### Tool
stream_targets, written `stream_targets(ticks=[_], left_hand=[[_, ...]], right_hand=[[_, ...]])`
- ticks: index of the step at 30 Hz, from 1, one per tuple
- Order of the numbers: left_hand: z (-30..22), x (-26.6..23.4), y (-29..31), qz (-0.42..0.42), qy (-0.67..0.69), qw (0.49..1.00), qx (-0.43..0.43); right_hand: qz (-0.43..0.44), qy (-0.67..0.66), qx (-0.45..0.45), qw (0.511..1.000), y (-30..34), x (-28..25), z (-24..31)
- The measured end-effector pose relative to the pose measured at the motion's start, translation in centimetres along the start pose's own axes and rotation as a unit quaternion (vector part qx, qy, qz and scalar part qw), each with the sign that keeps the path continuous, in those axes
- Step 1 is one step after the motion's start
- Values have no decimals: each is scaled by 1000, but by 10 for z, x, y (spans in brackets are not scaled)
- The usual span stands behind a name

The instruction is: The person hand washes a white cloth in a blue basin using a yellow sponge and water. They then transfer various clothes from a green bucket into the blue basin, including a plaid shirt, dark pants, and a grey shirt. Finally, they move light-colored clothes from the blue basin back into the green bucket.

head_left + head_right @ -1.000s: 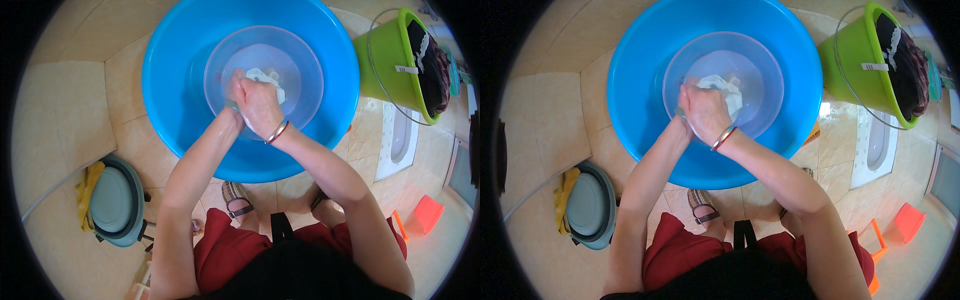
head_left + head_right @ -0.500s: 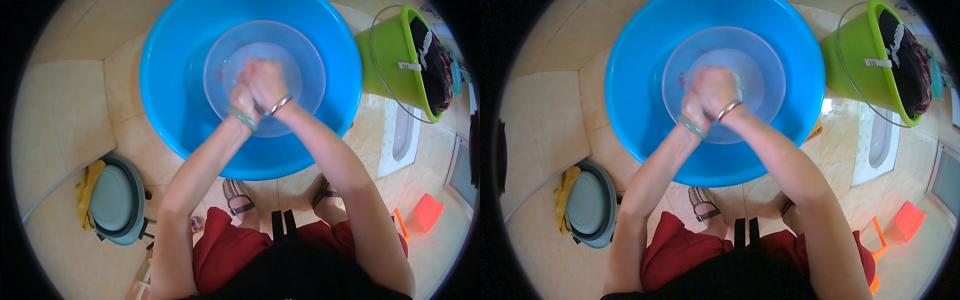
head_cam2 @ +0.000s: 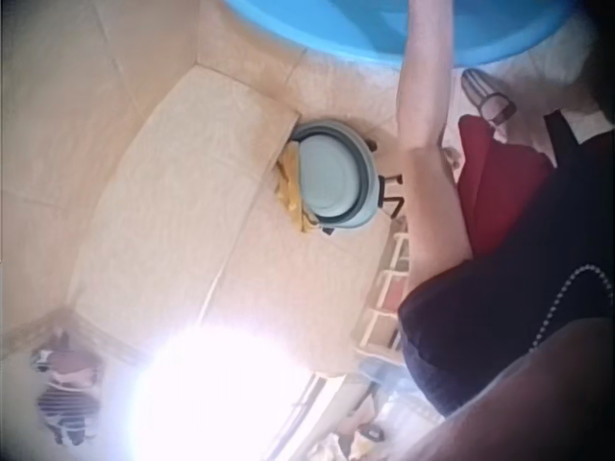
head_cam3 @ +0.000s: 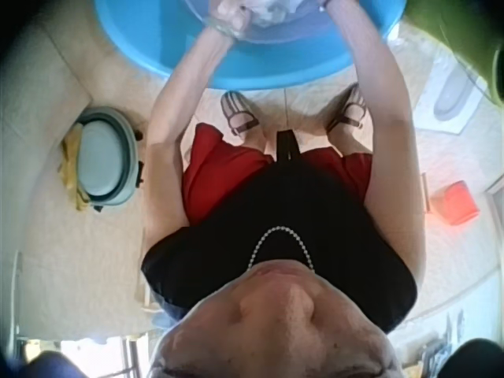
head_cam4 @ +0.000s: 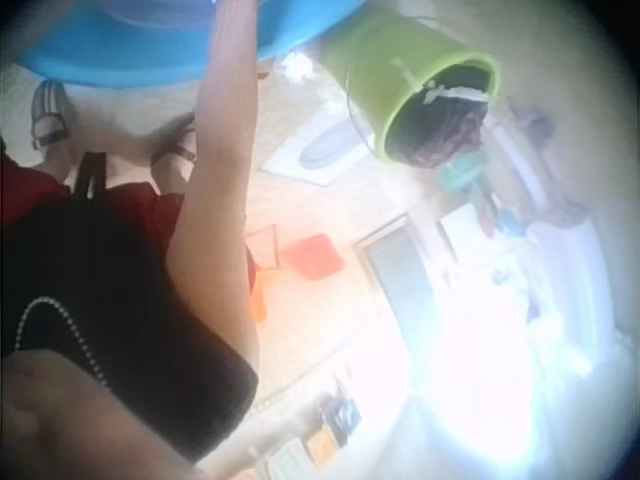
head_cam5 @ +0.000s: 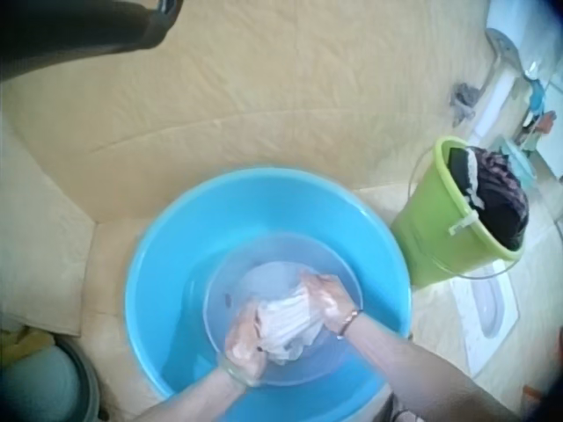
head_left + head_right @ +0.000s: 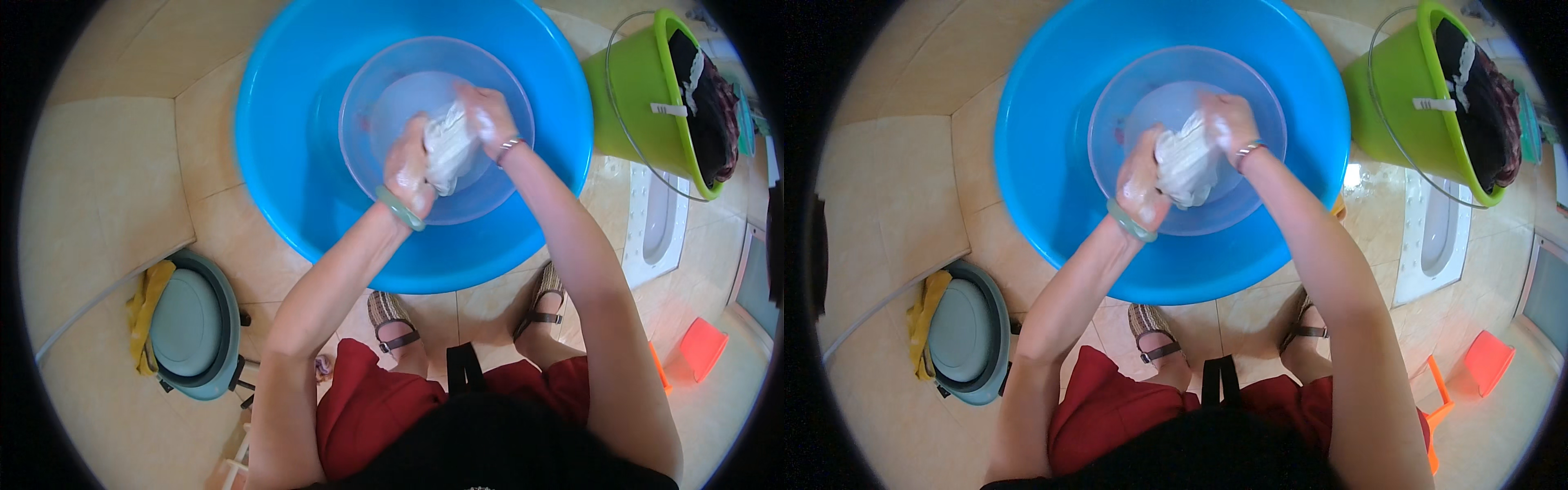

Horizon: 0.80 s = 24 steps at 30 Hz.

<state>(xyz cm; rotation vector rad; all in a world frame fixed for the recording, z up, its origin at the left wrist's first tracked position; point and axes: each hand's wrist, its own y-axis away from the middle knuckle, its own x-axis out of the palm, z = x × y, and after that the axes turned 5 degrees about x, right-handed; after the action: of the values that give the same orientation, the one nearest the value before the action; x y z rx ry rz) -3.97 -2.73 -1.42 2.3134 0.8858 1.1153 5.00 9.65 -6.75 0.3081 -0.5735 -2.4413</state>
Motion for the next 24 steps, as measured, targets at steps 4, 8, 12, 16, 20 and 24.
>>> stream_targets(ticks=[4,8,12,16,20,24], left_hand=[[-15,-34,-23,42,13,996,81],[-12,-29,-28,0,-5,997,81],[0,-40,-27,193,130,973,7],[16,1,-11,14,46,999,-7],[-10,-25,-17,114,85,985,-95],[18,-48,-20,100,143,983,-63]], right_hand=[[123,-235,82,961,33,-11,40],[123,-133,-96,979,64,12,48],[-45,291,-473,830,100,72,59],[-103,330,-152,926,23,36,49],[-92,444,-339,824,85,89,47],[-86,389,-318,860,62,82,29]])
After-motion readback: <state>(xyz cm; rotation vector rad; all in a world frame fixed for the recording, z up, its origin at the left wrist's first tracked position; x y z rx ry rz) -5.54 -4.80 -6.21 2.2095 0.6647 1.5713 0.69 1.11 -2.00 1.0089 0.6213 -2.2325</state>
